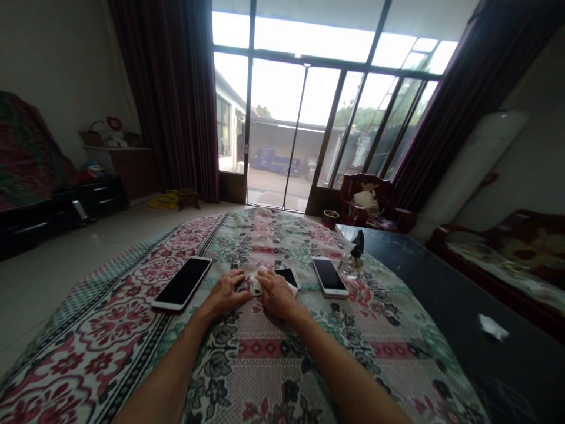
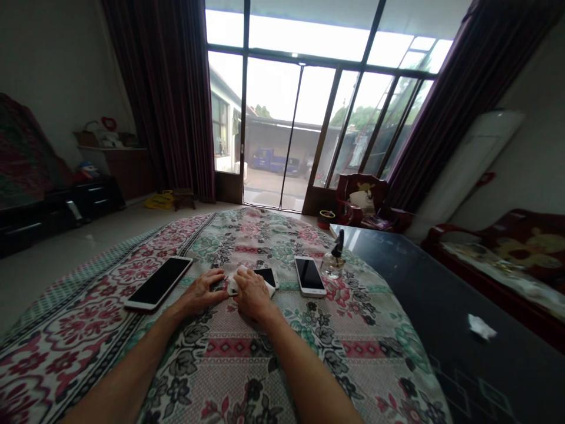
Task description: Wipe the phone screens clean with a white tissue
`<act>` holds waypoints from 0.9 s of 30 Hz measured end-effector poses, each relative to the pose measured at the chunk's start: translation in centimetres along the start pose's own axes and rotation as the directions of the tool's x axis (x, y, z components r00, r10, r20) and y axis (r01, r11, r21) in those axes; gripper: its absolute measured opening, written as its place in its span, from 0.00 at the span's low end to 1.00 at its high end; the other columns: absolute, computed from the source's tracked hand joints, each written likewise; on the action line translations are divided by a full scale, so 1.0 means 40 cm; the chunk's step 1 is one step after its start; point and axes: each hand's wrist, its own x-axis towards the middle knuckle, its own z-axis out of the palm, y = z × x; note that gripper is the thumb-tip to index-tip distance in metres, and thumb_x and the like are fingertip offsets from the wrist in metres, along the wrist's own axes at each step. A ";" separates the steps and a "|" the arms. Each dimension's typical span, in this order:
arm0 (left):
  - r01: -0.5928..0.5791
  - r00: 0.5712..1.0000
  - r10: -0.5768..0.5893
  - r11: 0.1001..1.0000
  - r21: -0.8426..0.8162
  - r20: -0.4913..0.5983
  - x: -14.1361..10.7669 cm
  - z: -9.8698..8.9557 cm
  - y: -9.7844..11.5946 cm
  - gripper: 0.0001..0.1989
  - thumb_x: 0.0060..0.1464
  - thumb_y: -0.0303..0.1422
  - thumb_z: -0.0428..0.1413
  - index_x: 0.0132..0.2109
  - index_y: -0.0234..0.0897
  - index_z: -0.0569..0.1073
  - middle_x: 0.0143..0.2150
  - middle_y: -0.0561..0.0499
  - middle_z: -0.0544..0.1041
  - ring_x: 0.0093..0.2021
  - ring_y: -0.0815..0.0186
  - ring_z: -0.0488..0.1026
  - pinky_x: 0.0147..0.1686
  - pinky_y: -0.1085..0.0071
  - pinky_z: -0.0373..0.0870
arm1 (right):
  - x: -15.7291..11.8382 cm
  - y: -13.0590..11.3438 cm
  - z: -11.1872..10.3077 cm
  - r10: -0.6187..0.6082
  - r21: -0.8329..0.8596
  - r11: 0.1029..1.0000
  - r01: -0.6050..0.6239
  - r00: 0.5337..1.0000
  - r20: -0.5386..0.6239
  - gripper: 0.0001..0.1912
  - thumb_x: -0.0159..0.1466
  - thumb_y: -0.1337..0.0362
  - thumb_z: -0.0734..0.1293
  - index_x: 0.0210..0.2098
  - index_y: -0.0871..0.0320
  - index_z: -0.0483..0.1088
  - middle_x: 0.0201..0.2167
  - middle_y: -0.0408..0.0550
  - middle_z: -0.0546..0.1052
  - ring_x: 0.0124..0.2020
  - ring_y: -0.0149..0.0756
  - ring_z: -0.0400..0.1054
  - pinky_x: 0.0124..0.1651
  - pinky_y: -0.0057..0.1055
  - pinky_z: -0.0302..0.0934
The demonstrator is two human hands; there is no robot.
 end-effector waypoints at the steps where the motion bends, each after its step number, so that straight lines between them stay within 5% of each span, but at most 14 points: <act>1: -0.002 1.000 0.002 1.000 0.001 -0.007 0.000 0.001 0.000 0.27 0.45 0.41 0.63 0.51 0.30 0.77 0.60 0.37 0.71 0.62 0.49 0.66 0.63 0.59 0.59 | -0.019 -0.006 -0.002 -0.015 0.006 1.000 0.015 1.000 -0.001 0.15 0.66 0.70 0.58 0.49 0.57 0.71 0.55 0.51 0.72 0.55 0.41 0.63 0.55 0.36 0.57; 8: -0.005 0.999 0.005 1.000 -0.008 -0.032 0.000 0.007 -0.004 0.26 0.44 0.37 0.64 0.51 0.32 0.77 0.59 0.38 0.72 0.62 0.49 0.66 0.63 0.58 0.59 | -0.107 -0.026 -0.015 -0.051 0.039 0.998 0.051 0.999 -0.001 0.21 0.66 0.71 0.59 0.57 0.55 0.66 0.62 0.49 0.66 0.63 0.42 0.57 0.62 0.40 0.51; 14: -0.009 0.999 0.007 0.999 -0.038 -0.045 -0.002 0.002 0.004 0.24 0.44 0.38 0.64 0.49 0.35 0.79 0.58 0.40 0.74 0.60 0.49 0.67 0.62 0.57 0.60 | -0.027 -0.009 -0.032 -0.030 0.006 1.000 0.030 0.999 0.030 0.14 0.68 0.69 0.57 0.46 0.56 0.72 0.50 0.49 0.74 0.53 0.39 0.65 0.54 0.33 0.57; 19: -0.023 0.999 0.021 0.999 -0.045 -0.049 -0.003 -0.003 0.010 0.23 0.44 0.38 0.64 0.49 0.36 0.79 0.57 0.41 0.74 0.60 0.50 0.68 0.61 0.58 0.62 | 0.047 0.020 -0.013 0.058 -0.008 0.998 -0.058 0.998 0.034 0.17 0.67 0.71 0.56 0.49 0.56 0.71 0.54 0.50 0.73 0.55 0.38 0.65 0.57 0.31 0.55; 27: -0.002 1.000 0.002 1.000 -0.020 -0.005 -0.003 -0.007 0.013 0.25 0.46 0.39 0.63 0.52 0.34 0.78 0.59 0.39 0.72 0.61 0.50 0.66 0.62 0.58 0.60 | 0.007 0.019 -0.012 0.021 -0.003 1.000 -0.021 1.000 -0.019 0.17 0.67 0.71 0.57 0.50 0.57 0.71 0.56 0.51 0.72 0.58 0.39 0.62 0.58 0.33 0.55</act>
